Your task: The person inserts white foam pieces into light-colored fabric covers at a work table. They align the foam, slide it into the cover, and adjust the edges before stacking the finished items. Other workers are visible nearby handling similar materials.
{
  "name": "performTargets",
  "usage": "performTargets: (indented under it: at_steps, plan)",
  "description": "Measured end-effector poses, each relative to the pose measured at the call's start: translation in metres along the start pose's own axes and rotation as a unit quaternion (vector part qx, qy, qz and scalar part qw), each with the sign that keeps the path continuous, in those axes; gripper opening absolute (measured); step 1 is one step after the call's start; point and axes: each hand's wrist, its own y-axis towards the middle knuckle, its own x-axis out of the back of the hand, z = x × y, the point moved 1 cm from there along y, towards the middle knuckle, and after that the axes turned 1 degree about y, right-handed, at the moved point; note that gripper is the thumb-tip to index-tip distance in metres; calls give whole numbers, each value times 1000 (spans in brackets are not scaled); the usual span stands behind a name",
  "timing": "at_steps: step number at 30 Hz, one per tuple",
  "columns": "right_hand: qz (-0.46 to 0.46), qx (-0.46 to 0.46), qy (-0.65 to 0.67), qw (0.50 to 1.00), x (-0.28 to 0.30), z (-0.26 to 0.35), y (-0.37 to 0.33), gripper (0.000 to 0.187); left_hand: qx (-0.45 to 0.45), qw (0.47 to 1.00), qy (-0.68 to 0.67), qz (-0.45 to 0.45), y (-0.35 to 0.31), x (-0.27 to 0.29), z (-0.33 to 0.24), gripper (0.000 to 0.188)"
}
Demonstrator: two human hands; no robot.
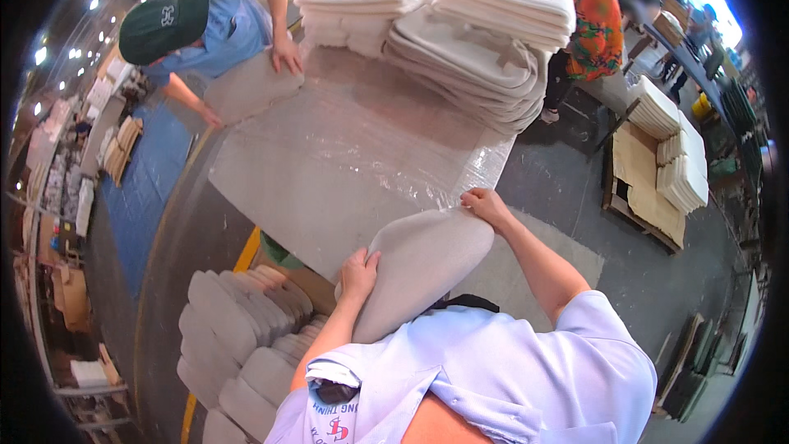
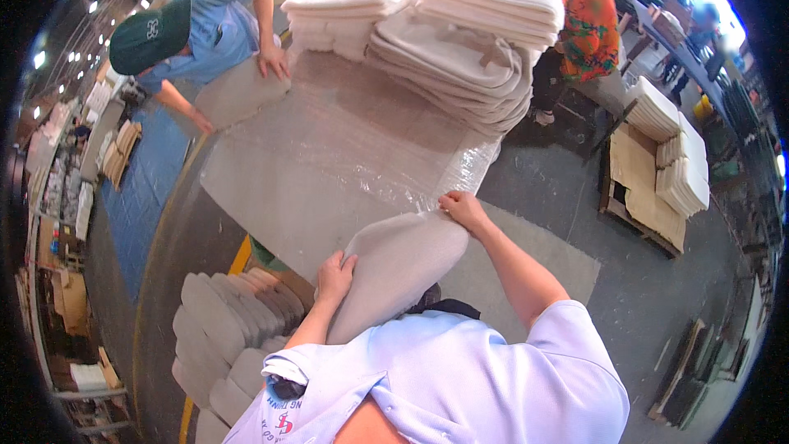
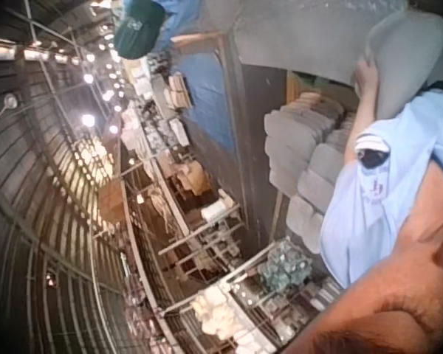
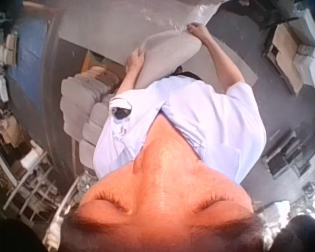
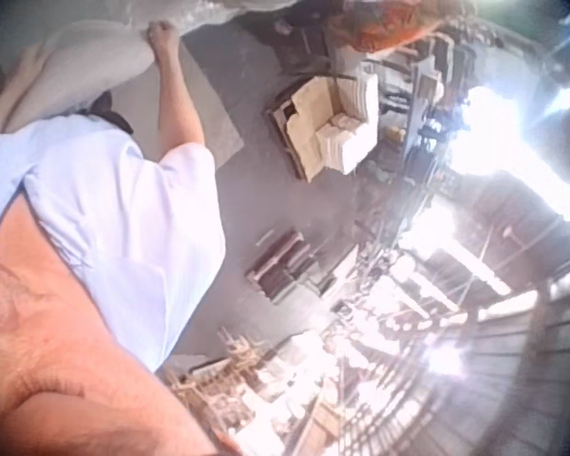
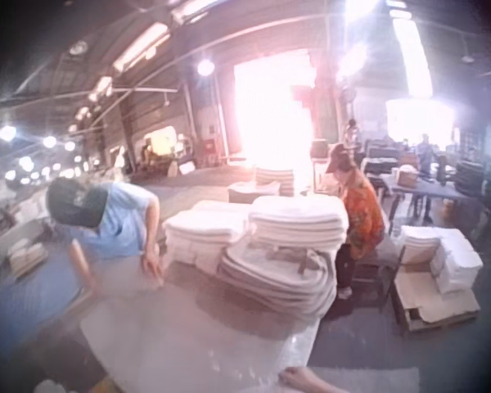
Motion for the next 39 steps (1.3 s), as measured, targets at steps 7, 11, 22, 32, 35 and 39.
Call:
performTargets:
  at_steps: [7,11,22,32,35,39]
  plan:
    - [202,60,-325,922,-23,64,1,60,-67,994,-42,-74,-3,12,22,26]
    - [245,127,-434,858,-54,91,6,51,-75,994,-62,-49,2,27,25,31]
    - [227,-108,-285,925,-102,124,20,37,169,966,39,193,29,29,44,54]
    - [107,-139,-82,981,-130,108,23,33,158,987,-20,-14,24,-11,41,48]
    - [92,-126,-80,984,-133,95,25,33,164,986,1,-19,22,-17,41,46]
    - [80,-71,-105,989,-142,82,32,34,167,985,-1,-35,22,-25,46,46]
